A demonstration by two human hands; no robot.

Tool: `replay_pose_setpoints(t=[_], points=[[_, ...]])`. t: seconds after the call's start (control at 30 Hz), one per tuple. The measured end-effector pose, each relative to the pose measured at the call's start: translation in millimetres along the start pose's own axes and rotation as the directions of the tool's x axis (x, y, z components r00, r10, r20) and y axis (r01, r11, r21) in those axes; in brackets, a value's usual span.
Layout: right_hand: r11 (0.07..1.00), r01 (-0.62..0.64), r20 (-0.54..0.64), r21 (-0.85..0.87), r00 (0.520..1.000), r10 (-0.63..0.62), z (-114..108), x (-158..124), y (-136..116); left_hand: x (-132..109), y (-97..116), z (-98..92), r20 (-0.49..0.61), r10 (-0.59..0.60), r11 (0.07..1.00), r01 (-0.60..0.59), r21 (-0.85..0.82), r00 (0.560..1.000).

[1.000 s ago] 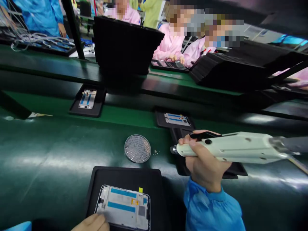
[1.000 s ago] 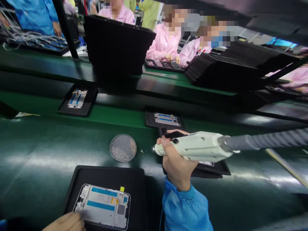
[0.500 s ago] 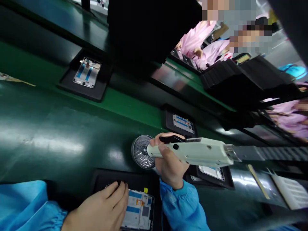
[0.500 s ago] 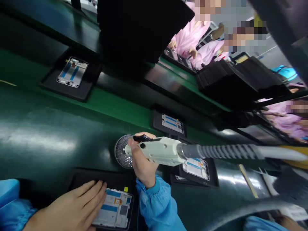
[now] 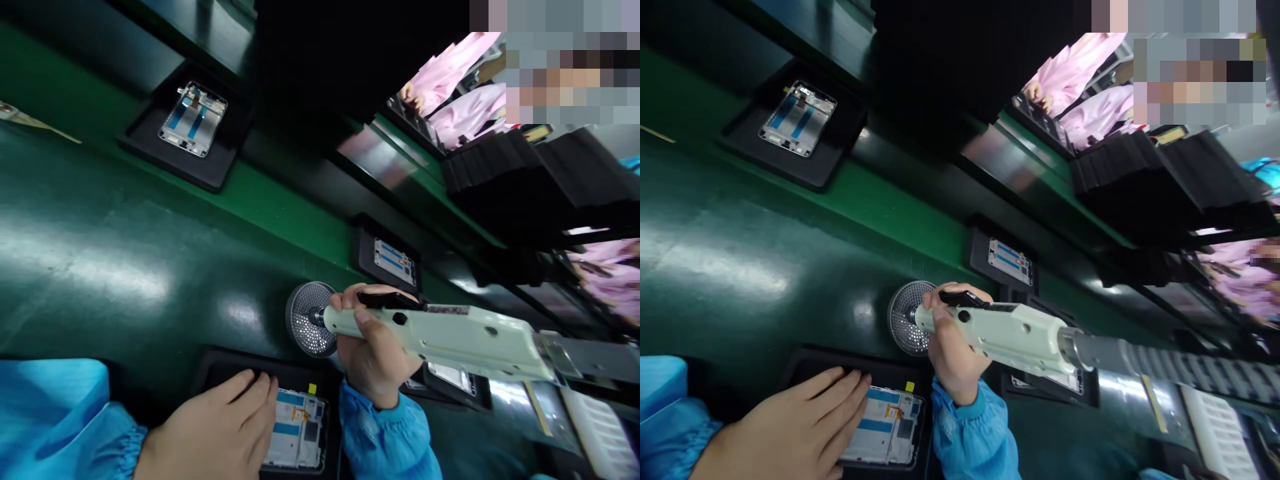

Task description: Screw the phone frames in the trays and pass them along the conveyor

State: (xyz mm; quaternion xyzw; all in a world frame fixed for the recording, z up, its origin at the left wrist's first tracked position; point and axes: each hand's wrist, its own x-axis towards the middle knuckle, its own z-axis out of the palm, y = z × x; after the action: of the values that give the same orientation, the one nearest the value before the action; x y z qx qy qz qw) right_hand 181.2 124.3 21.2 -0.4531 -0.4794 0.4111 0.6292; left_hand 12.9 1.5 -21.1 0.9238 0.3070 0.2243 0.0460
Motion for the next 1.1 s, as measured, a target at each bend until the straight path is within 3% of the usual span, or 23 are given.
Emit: replay_pose_setpoints(t=[0.37,0.6,0.7,0.83,1.1], points=[[0.999,0.034,0.018,0.005,0.999,-0.034,3.0,1.0,3.9,0.6,-2.1,-0.6,-0.004,-0.004,1.000,0.005,0.030,1.000],[0.996,0.091,0.022,-0.014,0.996,-0.090,-11.3,-14.0,-40.8,-1.7,-2.4,-3.5,0.060,0.002,1.000,-0.002,-0.007,0.998],[0.997,0.039,0.086,-0.069,0.996,-0.033,-16.1,-37.8,-58.4,-2.5,-2.6,-3.7,0.081,0.013,1.000,-0.012,-0.012,0.997],[0.992,-0.055,0.232,-0.114,0.969,0.081,-14.6,-63.6,-62.9,-2.5,-3.0,-3.3,0.104,0.015,1.000,-0.014,-0.014,0.994],[0.992,-0.052,0.299,-0.113,0.951,0.084,-14.2,-68.8,-50.4,-0.9,-1.8,-3.0,0.099,0.022,0.999,-0.019,-0.033,0.995]])
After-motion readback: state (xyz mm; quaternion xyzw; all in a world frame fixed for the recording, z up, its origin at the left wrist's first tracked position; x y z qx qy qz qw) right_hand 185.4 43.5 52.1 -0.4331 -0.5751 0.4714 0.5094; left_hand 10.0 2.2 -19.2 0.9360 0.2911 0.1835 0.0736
